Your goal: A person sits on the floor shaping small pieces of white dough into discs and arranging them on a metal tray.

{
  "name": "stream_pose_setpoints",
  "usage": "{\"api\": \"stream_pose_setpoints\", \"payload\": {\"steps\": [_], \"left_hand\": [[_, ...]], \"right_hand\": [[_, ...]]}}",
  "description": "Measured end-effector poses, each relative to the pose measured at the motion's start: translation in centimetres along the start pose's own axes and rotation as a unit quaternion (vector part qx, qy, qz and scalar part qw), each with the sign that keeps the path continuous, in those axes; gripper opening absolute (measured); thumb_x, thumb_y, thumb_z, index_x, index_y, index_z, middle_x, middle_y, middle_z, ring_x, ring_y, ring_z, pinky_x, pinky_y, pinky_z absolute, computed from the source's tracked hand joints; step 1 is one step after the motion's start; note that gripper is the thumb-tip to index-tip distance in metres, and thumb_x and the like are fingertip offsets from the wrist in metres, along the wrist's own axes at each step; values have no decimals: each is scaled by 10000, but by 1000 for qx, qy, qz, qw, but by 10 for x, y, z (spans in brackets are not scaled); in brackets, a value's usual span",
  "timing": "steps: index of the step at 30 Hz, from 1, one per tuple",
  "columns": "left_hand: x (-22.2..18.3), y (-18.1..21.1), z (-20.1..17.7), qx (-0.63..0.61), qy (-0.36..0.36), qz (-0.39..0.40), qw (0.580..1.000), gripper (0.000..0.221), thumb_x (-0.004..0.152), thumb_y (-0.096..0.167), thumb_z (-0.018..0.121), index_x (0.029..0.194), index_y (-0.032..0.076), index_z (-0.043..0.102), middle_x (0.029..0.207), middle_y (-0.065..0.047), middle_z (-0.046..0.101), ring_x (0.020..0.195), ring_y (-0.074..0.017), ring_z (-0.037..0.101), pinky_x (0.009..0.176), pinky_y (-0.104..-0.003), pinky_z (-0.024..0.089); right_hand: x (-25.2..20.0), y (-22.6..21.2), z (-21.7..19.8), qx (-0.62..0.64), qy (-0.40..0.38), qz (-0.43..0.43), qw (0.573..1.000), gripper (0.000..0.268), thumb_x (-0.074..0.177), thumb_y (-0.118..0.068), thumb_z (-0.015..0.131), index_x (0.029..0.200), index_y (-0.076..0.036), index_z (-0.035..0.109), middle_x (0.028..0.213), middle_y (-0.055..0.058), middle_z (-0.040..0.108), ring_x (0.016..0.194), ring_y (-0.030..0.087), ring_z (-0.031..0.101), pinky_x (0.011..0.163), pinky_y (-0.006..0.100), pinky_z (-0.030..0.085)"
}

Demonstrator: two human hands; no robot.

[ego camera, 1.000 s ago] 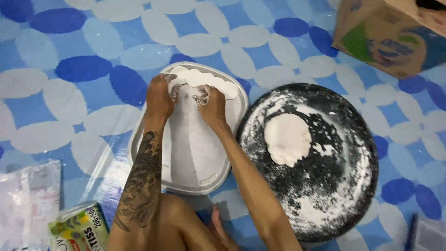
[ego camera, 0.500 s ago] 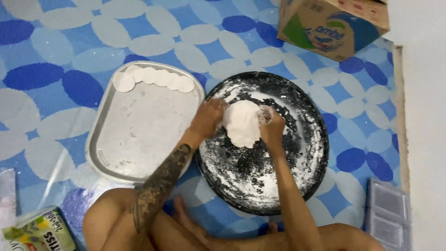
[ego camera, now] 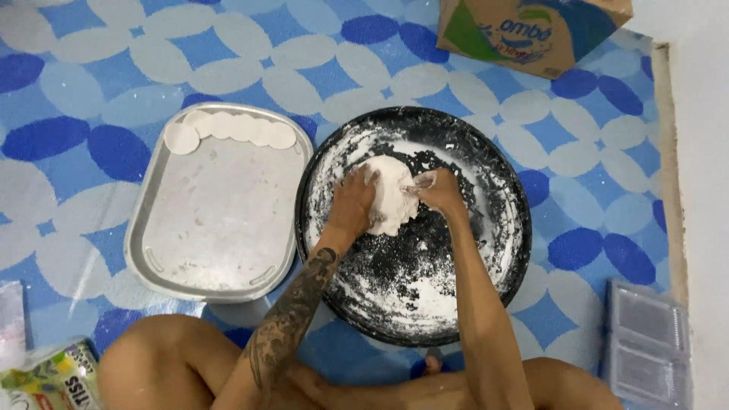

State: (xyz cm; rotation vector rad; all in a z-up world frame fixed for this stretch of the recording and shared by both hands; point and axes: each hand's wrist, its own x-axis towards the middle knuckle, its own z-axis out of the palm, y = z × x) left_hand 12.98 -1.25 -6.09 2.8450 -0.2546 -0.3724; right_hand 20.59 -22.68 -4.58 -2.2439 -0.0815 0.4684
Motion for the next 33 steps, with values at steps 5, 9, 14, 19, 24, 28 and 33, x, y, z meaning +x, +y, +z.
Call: {"api": "stream_pose_setpoints", "payload": {"steps": [5,9,14,19,24,28,33], "left_hand": [[15,0,21,24,13,-5,1000,1098,752,367,881,1614,144,238,1659,-177,185,1478,-388,340,1174,-632,284],[9,1,23,27,42,-9,999,988,789,412,843,1571,111,320,1609,-196,269,1436,-397,405,1129,-627,329],[11,-4,39,27,81,5,996,987,794,443,843,1558,110,313,1600,-210,280,1434,-401,406,1127,-625,322],[13,-3,40,33,116,9,993,1041,731,335,907,1549,109,303,1586,-237,290,1421,-437,408,1084,-680,347],[15,3,45,22,99,-20,995,1027,688,283,925,1539,117,373,1585,-226,326,1394,-428,458,1077,-671,370],[16,4,41,34,115,-16,993,956,733,321,899,1523,115,401,1569,-216,347,1388,-415,468,1064,-653,387],[11,10,29,40,80,-27,996,1012,749,350,898,1569,129,348,1612,-225,284,1398,-415,456,1107,-665,363]], "right_hand": [[9,14,9,-6,56,-35,998,398,765,-218,885,1039,41,759,900,271,727,932,473,709,761,570,606],[21,50,30,-1,91,-78,993,341,737,-176,885,945,61,756,779,247,721,813,444,724,709,519,570],[25,59,31,-41,100,-119,987,293,706,-134,863,925,32,763,729,215,721,736,427,722,640,482,557],[19,43,25,-83,98,-159,979,178,711,-160,823,850,-62,769,709,162,719,688,381,719,603,465,533],[-1,30,17,39,110,-139,983,198,802,-90,819,970,0,765,812,207,744,823,378,741,745,463,584],[-11,26,14,87,114,-150,978,180,873,-68,778,1020,35,775,835,234,732,876,442,718,774,542,590],[-23,35,20,141,161,-83,973,208,855,-142,838,1026,-42,774,908,189,759,908,307,735,814,463,575]]}}
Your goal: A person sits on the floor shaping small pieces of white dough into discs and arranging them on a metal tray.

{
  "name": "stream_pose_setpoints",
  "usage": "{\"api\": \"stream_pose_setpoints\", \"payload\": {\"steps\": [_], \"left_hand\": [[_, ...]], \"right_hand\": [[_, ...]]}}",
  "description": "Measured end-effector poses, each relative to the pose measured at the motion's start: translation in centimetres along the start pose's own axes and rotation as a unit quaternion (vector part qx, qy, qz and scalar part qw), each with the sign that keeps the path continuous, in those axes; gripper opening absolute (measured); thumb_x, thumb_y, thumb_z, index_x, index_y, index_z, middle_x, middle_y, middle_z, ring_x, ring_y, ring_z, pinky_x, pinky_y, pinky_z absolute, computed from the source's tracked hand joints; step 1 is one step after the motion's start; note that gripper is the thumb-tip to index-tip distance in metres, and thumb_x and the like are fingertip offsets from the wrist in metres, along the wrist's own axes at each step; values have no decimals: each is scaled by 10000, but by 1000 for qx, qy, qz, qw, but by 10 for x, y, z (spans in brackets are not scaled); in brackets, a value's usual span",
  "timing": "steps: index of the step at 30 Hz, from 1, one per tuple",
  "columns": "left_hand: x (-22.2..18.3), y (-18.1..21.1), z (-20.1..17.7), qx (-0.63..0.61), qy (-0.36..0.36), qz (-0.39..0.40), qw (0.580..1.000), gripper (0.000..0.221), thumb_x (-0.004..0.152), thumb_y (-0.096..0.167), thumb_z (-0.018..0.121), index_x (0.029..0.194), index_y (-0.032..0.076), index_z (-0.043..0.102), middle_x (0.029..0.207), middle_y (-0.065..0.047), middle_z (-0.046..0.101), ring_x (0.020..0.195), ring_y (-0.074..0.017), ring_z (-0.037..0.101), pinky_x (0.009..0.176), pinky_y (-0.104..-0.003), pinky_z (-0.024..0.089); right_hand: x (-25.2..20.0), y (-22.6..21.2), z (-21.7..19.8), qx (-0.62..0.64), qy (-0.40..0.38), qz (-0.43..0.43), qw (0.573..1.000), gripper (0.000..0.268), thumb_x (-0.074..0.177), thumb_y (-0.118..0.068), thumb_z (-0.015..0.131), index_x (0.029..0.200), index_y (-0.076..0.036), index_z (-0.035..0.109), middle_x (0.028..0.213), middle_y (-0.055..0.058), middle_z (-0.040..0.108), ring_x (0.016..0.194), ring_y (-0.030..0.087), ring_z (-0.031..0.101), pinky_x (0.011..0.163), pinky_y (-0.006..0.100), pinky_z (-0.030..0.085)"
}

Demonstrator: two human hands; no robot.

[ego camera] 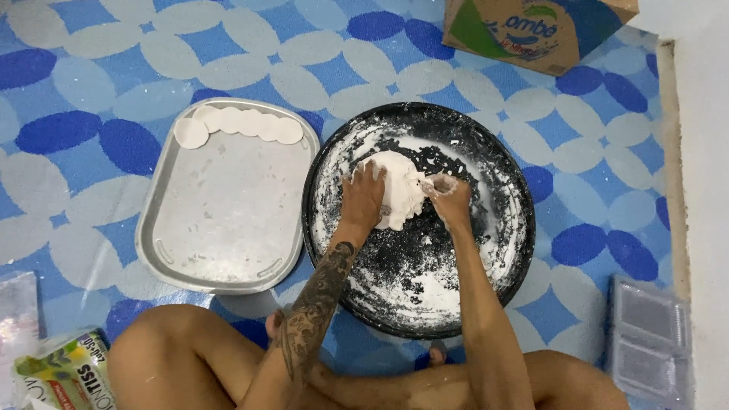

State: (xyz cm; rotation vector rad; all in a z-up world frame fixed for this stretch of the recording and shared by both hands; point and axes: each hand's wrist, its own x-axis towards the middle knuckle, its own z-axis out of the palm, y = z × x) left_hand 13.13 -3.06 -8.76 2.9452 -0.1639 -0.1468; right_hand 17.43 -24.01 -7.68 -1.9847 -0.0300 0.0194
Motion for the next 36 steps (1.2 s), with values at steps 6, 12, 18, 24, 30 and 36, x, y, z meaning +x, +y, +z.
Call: {"api": "stream_pose_setpoints", "payload": {"steps": [6,12,18,24,30,36], "left_hand": [[-1,1,4,-25,0,6,1000,1008,777,317,886,1581,106,317,1617,-249,277,1405,-444,444,1112,-680,339],[-1,0,5,-21,3,5,1000,951,823,353,846,1572,112,313,1613,-235,268,1415,-445,416,1104,-685,352],[-4,1,3,-10,-14,0,1000,954,839,339,834,1591,124,287,1632,-225,236,1421,-426,416,1126,-668,334],[-2,0,14,27,-44,-6,999,1016,933,399,739,1667,172,75,1713,-188,40,1528,-398,250,1198,-654,216],[-3,2,8,-18,-38,-5,999,943,922,453,720,1642,135,201,1686,-222,141,1497,-442,296,1163,-676,282],[7,-2,27,-23,-34,1,999,1042,860,385,808,1643,132,168,1684,-235,133,1487,-445,307,1156,-671,295]], "right_hand": [[-5,-31,-14,-91,-105,-66,988,350,881,-99,764,1192,53,711,970,271,731,953,434,715,900,628,569],[16,-2,-16,-57,-103,-43,992,288,749,-39,864,1014,13,765,856,183,756,786,260,749,724,421,614],[-27,-5,-12,199,-1,104,975,338,869,53,752,1198,75,675,1090,250,722,998,265,700,883,396,612],[-28,-39,-24,259,28,104,960,301,886,11,734,1181,53,688,1055,244,713,992,309,717,895,414,613],[-10,-6,-21,-72,-16,2,997,239,839,-152,824,1052,-73,751,932,107,773,858,207,763,764,334,639],[20,27,-11,-143,-78,-52,985,281,790,-131,872,1031,-21,778,899,205,756,861,363,745,714,440,624]]}}
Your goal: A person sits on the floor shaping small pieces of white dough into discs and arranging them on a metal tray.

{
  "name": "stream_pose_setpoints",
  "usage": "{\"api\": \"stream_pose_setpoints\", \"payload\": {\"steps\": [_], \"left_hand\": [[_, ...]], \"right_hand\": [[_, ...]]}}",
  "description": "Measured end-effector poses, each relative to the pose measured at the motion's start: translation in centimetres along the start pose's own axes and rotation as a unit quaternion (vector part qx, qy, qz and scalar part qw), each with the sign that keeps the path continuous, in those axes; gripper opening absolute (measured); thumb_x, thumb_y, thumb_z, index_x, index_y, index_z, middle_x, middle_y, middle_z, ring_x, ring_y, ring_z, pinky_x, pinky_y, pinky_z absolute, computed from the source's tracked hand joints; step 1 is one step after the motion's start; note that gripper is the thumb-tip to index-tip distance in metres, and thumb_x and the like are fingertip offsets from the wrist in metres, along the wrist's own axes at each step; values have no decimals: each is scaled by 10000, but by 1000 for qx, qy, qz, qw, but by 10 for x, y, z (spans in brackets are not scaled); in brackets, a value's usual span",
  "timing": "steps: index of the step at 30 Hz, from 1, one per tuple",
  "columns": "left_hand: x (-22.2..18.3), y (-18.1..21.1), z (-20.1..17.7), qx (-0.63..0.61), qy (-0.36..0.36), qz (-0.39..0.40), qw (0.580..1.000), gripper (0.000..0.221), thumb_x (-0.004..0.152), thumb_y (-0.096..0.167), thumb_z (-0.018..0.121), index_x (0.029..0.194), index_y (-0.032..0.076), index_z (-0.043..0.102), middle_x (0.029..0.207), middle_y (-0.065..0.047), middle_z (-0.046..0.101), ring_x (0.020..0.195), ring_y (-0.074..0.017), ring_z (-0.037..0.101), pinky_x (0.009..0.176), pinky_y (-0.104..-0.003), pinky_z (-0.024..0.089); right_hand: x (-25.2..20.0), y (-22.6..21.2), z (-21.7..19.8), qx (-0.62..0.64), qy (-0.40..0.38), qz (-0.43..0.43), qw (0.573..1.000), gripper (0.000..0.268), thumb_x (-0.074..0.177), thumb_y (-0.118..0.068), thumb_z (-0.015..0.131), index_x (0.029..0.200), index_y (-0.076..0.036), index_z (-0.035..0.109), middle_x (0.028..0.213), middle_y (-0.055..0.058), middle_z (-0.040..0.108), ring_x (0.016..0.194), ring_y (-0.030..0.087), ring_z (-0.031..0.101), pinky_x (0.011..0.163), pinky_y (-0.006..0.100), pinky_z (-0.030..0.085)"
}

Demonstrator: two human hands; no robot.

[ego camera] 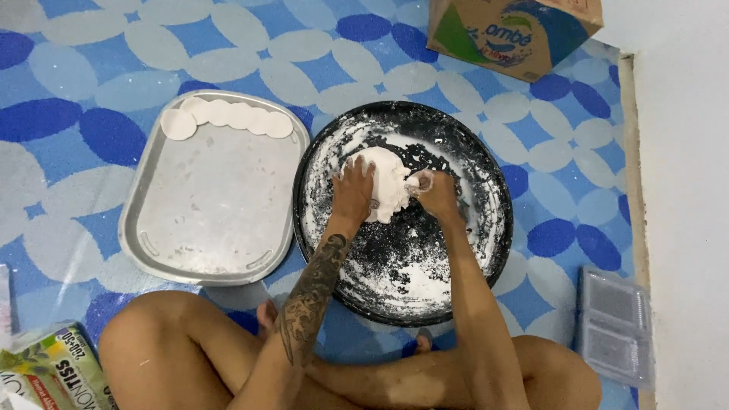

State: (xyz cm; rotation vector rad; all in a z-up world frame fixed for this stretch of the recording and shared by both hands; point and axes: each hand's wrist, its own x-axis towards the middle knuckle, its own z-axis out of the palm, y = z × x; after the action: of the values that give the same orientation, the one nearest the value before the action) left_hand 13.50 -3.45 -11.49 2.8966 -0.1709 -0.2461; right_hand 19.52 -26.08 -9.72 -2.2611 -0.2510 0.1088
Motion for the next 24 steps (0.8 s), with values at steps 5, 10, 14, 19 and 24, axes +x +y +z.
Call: {"api": "stream_pose_setpoints", "payload": {"steps": [5,10,14,19,24], "left_hand": [[-6,0,-7,11,19,0,1000,1030,862,429,795,1635,135,181,1675,-232,145,1474,-433,327,1156,-667,288],[-7,3,-30,1,-35,-2,999,1062,894,418,776,1663,166,87,1709,-209,41,1523,-412,252,1208,-661,205],[-31,1,-61,-32,-45,-7,998,1027,867,320,805,1660,170,170,1711,-206,82,1520,-407,283,1188,-668,248],[-99,-16,-109,-73,-8,-2,997,889,911,170,768,1635,86,260,1677,-297,140,1522,-437,275,1193,-634,237],[-143,-45,-91,-211,192,7,958,817,856,108,784,1550,-9,369,1588,-323,272,1483,-501,257,1108,-722,254]], "right_hand": [[-20,-45,-23,137,32,69,988,342,851,-61,819,1158,35,704,1013,250,731,913,357,731,761,458,629],[-90,-161,-54,288,30,112,951,374,895,-19,745,1244,50,630,1161,232,679,1017,342,702,880,462,607],[-125,-100,-10,211,-93,142,963,318,881,-23,763,1189,28,705,1064,218,720,961,302,723,826,435,590],[-132,-42,52,-13,-83,63,994,276,938,-15,700,1214,-25,711,1033,184,723,917,314,742,745,443,625],[-165,-57,77,-362,-17,-124,924,400,843,150,653,1214,5,693,1199,248,644,1101,356,683,799,420,633]]}}
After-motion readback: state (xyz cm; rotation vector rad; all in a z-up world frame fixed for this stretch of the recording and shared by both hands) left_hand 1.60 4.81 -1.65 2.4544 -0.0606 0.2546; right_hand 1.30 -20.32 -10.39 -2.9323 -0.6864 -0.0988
